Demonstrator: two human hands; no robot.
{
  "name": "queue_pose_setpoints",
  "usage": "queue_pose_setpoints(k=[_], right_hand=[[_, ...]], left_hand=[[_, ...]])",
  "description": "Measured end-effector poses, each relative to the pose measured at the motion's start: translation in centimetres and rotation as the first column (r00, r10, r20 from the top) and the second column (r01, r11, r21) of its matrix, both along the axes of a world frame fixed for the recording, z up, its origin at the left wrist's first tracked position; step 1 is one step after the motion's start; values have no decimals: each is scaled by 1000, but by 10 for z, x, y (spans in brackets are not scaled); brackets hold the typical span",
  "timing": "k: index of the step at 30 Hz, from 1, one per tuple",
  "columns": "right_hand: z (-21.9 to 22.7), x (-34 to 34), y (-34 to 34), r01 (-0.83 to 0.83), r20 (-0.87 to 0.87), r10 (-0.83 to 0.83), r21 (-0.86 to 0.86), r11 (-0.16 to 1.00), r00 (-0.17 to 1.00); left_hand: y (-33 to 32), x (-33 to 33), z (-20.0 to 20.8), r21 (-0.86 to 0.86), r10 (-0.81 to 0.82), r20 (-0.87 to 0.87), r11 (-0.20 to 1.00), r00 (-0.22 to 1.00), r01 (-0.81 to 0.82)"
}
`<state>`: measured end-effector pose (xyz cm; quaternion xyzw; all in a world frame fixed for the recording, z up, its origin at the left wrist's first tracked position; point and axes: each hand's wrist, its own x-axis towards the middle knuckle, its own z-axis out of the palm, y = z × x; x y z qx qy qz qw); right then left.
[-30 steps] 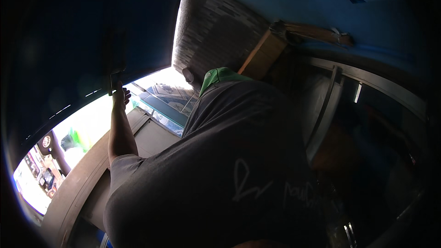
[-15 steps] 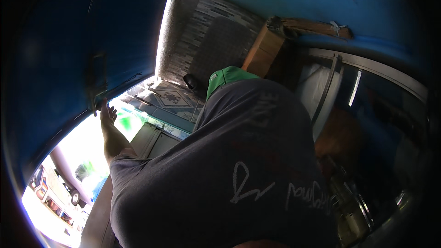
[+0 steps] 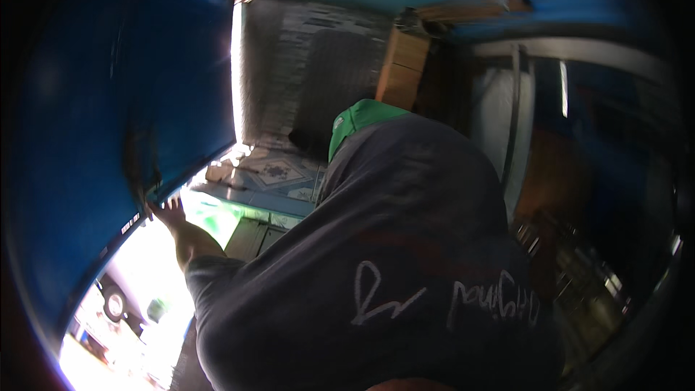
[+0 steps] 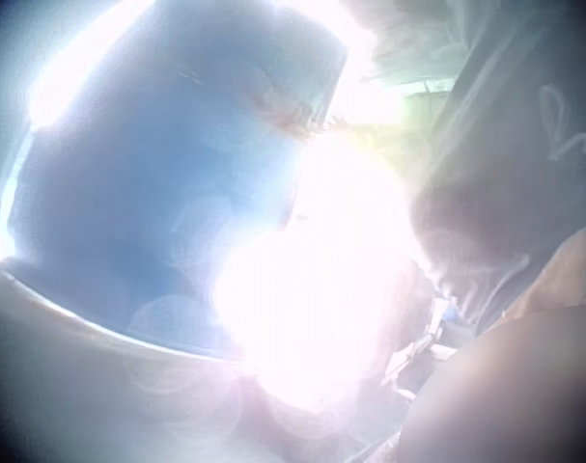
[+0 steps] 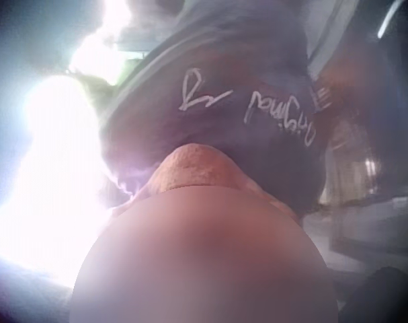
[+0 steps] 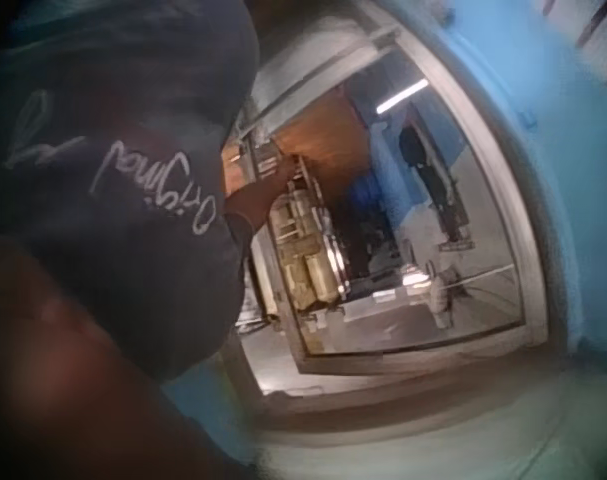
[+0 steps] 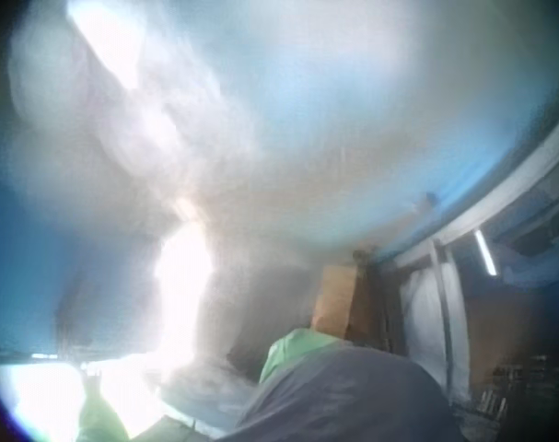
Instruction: The person fills several large plastic water containers from a tap, secures them with plastic bags and twist ties, and uses a handheld device to seal the container openings. The person handles blue and green containers, placing them on a metal counter and sealing each one individually.
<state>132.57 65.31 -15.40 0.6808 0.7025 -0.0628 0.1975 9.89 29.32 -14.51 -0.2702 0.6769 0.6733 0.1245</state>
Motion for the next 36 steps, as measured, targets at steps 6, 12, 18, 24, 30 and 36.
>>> queue_pose_setpoints(k=[6, 12, 18, 24, 30, 36], right_hand=[[-9, -19, 7, 323, 44, -329, 109, 940, 943], [21, -24, -10, 477, 310, -480, 89, 874, 821], [94, -45, -59, 559, 281, -531, -27, 829, 800], [91, -52, -64, 620, 192, -645, 177, 764, 740], [89, -46, -70, 808, -153, -799, 219, 547, 582], [77, -22, -57, 745, -163, -759, 402, 532, 630]], left_hand=[[50, -36, 24, 36, 46, -162, 999, 986, -41], [88, -16, 79, 82, 278, -222, 960, 934, -267], [83, 2, 80, 26, 192, -179, 981, 965, -191], [126, 18, 43, -106, -182, -6, 978, 983, 181], [228, 61, 5, -248, -769, 252, 535, 587, 808], [349, 151, -13, -276, -934, 356, -68, 36, 959]])
